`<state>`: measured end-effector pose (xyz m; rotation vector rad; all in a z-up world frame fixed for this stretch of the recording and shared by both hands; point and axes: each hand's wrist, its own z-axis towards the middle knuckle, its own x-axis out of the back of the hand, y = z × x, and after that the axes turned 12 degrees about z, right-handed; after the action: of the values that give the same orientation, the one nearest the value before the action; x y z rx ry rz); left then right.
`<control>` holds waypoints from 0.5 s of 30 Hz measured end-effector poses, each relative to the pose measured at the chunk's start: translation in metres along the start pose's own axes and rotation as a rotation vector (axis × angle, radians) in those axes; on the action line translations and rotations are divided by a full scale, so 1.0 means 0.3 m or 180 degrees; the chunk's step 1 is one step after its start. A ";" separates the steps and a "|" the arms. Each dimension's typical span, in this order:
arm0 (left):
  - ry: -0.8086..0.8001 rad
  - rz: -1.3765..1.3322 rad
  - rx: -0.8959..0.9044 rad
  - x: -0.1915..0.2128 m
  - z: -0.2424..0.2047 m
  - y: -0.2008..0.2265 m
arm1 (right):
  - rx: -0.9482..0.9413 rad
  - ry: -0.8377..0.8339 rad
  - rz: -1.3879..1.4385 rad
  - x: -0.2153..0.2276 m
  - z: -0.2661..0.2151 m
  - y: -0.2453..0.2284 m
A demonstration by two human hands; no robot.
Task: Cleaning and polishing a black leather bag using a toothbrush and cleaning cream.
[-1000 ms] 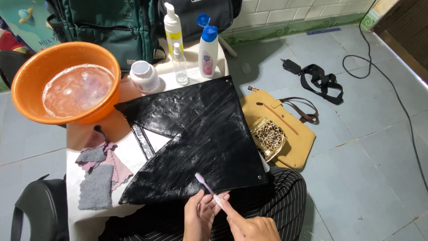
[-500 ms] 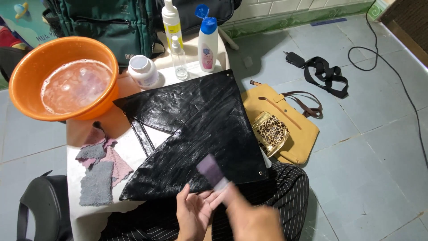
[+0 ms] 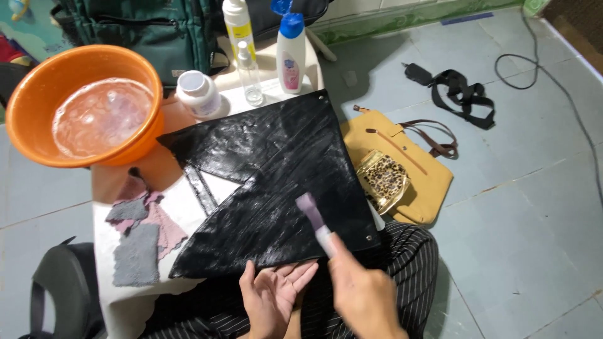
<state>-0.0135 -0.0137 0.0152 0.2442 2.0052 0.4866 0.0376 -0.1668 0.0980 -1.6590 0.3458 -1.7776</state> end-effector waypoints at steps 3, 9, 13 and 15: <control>0.0159 0.0092 0.0034 0.013 -0.010 -0.005 | 0.0172 -0.1004 0.0438 0.054 -0.026 -0.157; 0.0656 0.0289 0.0037 -0.073 -0.016 -0.029 | -0.0728 0.0068 -0.0162 0.017 -0.046 0.114; 0.0544 0.0137 0.0380 -0.199 -0.015 -0.019 | -0.0172 -0.0730 0.0336 0.017 -0.133 -0.013; 0.0172 0.0276 0.0350 -0.199 -0.008 -0.020 | -0.1329 -0.0941 0.0471 0.091 -0.073 -0.030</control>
<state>0.0123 -0.0421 0.0615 0.3909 2.0834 0.4421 0.0151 -0.1827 0.1212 -2.0915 0.7195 -1.3873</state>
